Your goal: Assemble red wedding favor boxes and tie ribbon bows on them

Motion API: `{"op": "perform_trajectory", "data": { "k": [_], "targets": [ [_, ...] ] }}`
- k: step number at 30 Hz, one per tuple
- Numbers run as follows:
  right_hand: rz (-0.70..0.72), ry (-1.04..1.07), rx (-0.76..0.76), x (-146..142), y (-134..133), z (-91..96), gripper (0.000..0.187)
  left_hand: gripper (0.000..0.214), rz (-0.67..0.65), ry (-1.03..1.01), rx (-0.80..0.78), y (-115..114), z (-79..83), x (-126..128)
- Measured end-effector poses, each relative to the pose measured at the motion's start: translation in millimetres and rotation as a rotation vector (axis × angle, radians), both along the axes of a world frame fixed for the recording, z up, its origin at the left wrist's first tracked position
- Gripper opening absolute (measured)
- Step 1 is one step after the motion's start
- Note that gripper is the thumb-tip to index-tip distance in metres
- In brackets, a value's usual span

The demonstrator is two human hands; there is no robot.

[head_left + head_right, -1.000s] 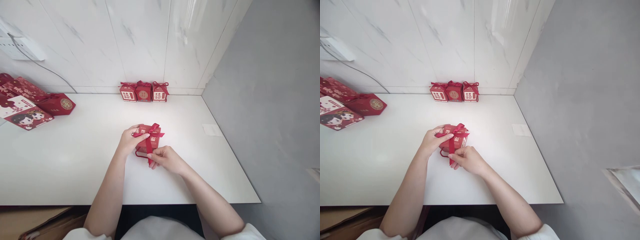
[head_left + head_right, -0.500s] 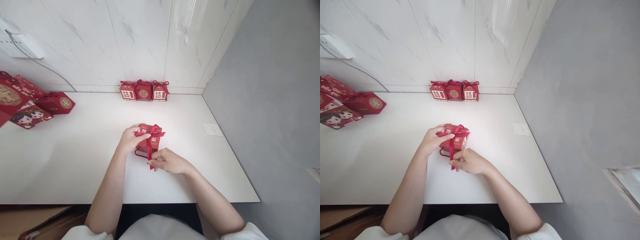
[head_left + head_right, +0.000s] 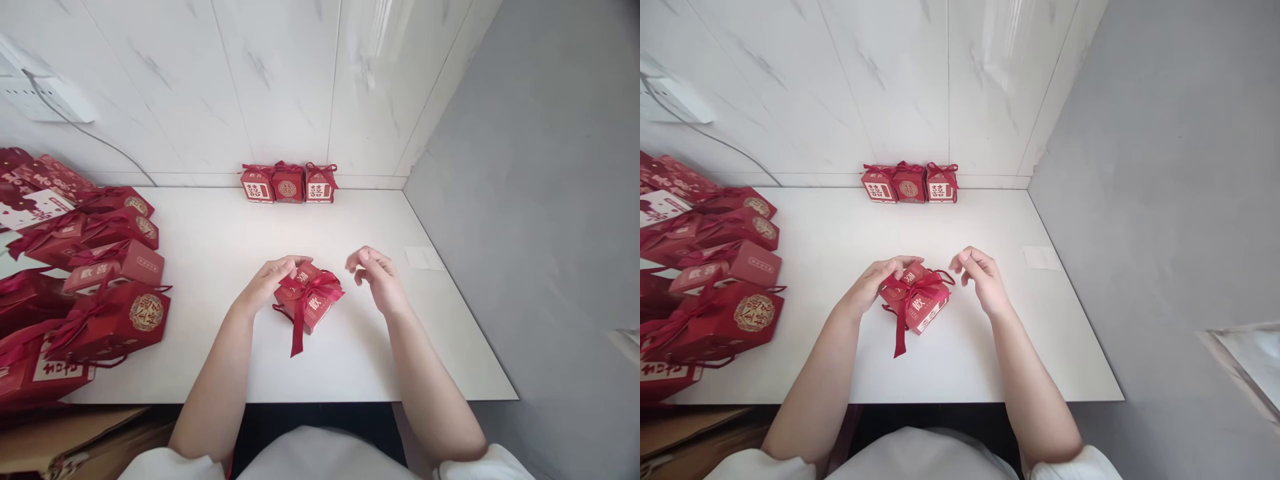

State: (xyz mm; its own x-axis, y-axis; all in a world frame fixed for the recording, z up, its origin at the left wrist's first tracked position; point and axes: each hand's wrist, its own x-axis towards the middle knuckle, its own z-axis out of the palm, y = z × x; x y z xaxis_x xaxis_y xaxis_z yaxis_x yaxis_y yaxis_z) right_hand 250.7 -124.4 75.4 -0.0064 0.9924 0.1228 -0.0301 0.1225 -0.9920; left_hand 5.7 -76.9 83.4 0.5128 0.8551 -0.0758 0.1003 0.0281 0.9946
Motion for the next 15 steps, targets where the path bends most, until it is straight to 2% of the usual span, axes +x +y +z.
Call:
{"op": "perform_trajectory", "data": {
  "k": [2, 5, 9, 13, 15],
  "targets": [
    [-0.022, -0.036, 0.020, -6.2, 4.5, -4.1, 0.033, 0.049, 0.007, 0.011, 0.052, -0.5, -0.3, 1.0],
    [0.110, -0.066, -0.056, -16.1, 5.2, -5.2, 0.033, 0.043, -0.017, 0.072, 0.089, -0.8, -2.1, 1.5],
    [0.267, -0.004, -0.147, -22.7, 0.6, -3.7, 0.032, 0.039, 0.000, 0.140, 0.144, -3.2, -4.0, 2.1],
    [0.333, -0.017, -0.133, -22.2, -0.7, -5.5, 0.033, 0.042, 0.027, 0.191, 0.185, -6.4, -2.7, 2.8],
    [0.362, -0.030, -0.144, -21.0, 0.0, -6.9, 0.035, 0.037, 0.020, 0.214, 0.186, -7.0, -1.9, 2.0]
  ]
}}
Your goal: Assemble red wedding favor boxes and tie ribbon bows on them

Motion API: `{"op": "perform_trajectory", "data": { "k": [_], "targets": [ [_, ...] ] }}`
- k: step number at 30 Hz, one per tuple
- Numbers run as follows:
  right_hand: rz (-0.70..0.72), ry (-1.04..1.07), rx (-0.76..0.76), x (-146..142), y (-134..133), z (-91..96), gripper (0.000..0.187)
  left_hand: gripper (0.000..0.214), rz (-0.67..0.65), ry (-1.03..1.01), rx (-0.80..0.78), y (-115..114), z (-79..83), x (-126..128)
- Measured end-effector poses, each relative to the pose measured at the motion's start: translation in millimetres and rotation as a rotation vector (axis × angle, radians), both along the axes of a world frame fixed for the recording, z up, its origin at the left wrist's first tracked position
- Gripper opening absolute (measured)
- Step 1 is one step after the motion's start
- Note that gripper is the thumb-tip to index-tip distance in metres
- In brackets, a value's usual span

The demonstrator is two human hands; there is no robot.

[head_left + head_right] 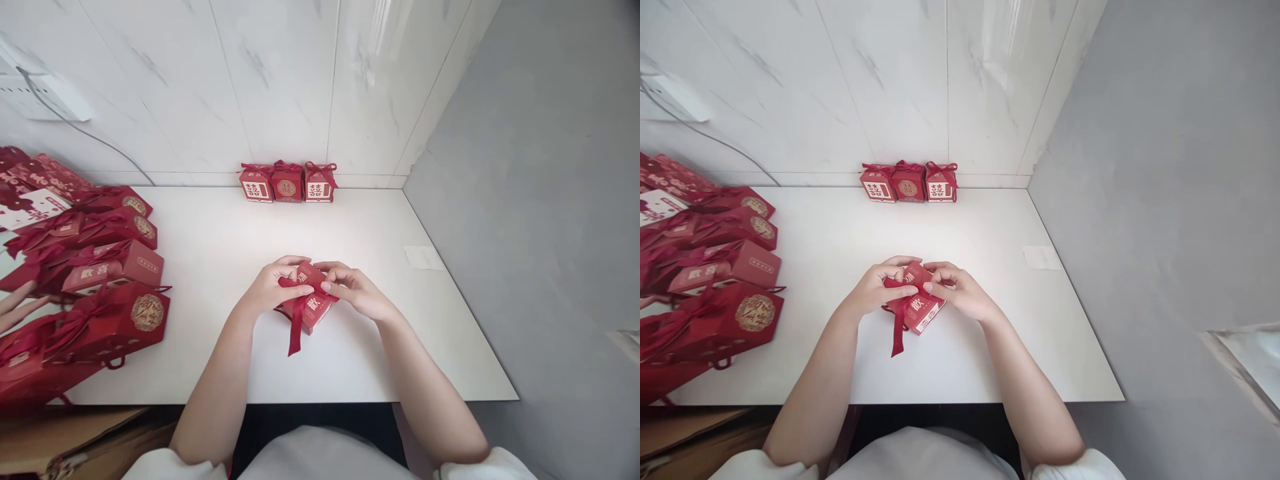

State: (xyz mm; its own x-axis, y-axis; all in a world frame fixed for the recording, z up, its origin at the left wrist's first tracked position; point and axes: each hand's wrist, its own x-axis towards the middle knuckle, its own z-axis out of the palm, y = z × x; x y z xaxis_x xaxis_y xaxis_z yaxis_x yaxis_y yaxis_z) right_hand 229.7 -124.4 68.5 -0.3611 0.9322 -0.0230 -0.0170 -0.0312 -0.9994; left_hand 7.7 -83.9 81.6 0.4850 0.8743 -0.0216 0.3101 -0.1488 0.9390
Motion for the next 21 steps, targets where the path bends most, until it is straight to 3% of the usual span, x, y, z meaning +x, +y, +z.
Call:
{"op": "perform_trajectory", "data": {
  "k": [3, 7, 9, 11, 14, 17, 19, 21],
  "targets": [
    [-0.014, -0.020, -0.008, 0.7, 0.8, -0.7, 0.039, 0.026, -0.025, 0.036, -0.023, 0.0, -0.3, -1.7],
    [-0.054, -0.046, 0.000, -2.2, 0.1, -0.1, 0.044, 0.029, 0.020, 0.042, -0.013, -1.5, -1.2, -1.1],
    [-0.078, -0.022, 0.000, -4.5, -0.6, -0.6, 0.041, 0.030, 0.082, 0.028, 0.064, -3.6, 1.7, -1.3],
    [-0.149, -0.019, -0.001, -6.2, -1.0, -2.5, 0.036, 0.031, 0.218, -0.009, 0.237, -6.2, 8.6, -6.0],
    [-0.279, -0.061, 0.028, -6.5, -0.2, -7.3, 0.036, 0.025, 0.642, -0.085, 0.631, -10.6, 23.7, -29.8],
    [-0.390, -0.076, 0.120, -5.0, 1.8, -9.6, 0.036, 0.017, 1.179, -0.052, 0.963, -13.0, 33.5, -78.2],
    [-0.422, -0.109, 0.197, -5.3, 3.9, -4.5, 0.037, 0.023, 1.536, 0.044, 1.028, -12.0, 30.9, -118.9],
    [-0.369, -0.189, 0.285, -9.1, 7.4, 8.6, 0.040, 0.030, 1.790, 0.099, 0.921, -9.1, 20.9, -157.6]
  ]
}}
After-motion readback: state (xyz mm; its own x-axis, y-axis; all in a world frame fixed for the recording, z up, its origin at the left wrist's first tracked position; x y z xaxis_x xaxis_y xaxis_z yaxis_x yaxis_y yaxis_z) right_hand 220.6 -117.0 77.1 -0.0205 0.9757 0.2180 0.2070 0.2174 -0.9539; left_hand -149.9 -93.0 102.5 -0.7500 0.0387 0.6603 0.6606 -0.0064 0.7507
